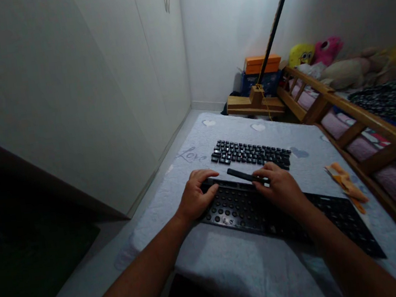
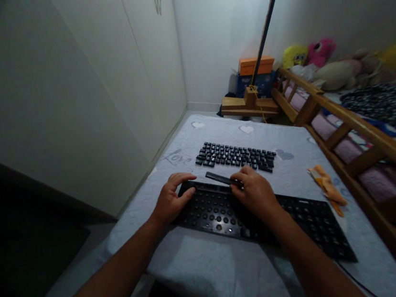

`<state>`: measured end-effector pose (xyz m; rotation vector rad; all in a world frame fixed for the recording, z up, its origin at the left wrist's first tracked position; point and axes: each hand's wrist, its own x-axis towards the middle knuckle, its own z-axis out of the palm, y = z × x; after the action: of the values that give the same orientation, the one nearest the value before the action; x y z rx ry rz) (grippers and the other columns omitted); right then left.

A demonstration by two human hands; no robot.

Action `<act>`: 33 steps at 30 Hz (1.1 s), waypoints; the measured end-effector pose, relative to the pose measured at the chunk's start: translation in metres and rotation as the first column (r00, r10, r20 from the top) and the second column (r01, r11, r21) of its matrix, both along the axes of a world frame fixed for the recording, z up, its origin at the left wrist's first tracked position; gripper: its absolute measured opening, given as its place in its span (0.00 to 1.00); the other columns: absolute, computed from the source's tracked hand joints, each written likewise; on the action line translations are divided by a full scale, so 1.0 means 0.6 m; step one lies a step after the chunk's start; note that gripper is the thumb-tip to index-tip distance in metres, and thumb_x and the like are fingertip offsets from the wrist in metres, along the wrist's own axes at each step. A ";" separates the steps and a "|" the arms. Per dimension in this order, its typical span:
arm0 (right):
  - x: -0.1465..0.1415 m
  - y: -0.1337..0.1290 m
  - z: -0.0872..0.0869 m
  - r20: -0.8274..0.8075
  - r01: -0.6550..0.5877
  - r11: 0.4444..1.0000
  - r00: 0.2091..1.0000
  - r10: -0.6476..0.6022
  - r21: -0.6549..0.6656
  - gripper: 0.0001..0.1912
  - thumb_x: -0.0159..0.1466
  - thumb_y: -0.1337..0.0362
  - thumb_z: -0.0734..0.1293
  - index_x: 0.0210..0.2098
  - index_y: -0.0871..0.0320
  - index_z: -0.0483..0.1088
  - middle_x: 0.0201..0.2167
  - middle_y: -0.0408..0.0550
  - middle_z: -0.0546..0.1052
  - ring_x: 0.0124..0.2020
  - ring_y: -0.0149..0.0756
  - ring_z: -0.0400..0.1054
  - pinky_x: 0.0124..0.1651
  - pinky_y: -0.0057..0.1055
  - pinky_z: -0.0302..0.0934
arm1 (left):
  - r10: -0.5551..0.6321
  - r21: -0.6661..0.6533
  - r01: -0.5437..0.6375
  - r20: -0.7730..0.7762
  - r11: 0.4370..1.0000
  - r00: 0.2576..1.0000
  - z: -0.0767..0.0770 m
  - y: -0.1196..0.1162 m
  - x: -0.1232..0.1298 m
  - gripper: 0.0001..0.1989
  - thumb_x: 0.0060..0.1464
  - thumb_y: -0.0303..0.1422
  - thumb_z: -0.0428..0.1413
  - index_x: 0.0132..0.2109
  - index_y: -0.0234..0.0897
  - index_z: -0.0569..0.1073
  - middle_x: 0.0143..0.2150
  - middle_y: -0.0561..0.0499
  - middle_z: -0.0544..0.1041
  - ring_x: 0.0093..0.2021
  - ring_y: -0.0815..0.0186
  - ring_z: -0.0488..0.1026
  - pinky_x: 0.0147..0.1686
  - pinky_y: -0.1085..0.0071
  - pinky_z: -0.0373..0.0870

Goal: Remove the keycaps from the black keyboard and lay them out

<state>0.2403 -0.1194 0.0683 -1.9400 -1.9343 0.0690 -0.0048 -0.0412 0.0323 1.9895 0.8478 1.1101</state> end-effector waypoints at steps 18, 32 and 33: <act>0.061 0.105 -0.054 0.219 0.199 0.962 0.963 -0.157 -0.187 0.10 0.62 0.62 0.67 0.42 0.54 0.79 0.40 0.50 0.72 0.40 0.39 0.69 0.41 0.29 0.60 | 0.052 0.042 -0.051 -0.019 0.998 0.998 -0.002 0.006 0.000 0.08 0.53 0.26 0.58 0.41 0.38 0.77 0.40 0.49 0.78 0.46 0.61 0.72 0.49 0.62 0.68; 0.061 0.109 -0.063 0.224 0.218 0.953 0.960 -0.170 -0.211 0.12 0.63 0.61 0.67 0.44 0.52 0.78 0.41 0.49 0.72 0.41 0.39 0.70 0.41 0.29 0.60 | -0.016 0.017 0.017 -0.037 1.000 0.999 0.002 0.004 0.000 0.06 0.54 0.27 0.57 0.39 0.38 0.77 0.38 0.50 0.78 0.44 0.61 0.72 0.48 0.62 0.68; 0.061 0.109 -0.063 0.225 0.219 0.953 0.959 -0.170 -0.212 0.12 0.63 0.61 0.67 0.44 0.53 0.78 0.41 0.49 0.72 0.41 0.39 0.70 0.41 0.29 0.60 | -0.021 0.015 0.022 -0.039 1.000 0.999 0.001 0.004 0.000 0.06 0.54 0.27 0.57 0.39 0.38 0.77 0.38 0.50 0.78 0.44 0.61 0.72 0.48 0.62 0.67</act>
<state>0.2769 -0.0539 0.0303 -2.3703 -1.9197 0.0461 -0.0048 -0.0389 0.0329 2.0339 0.8379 1.0723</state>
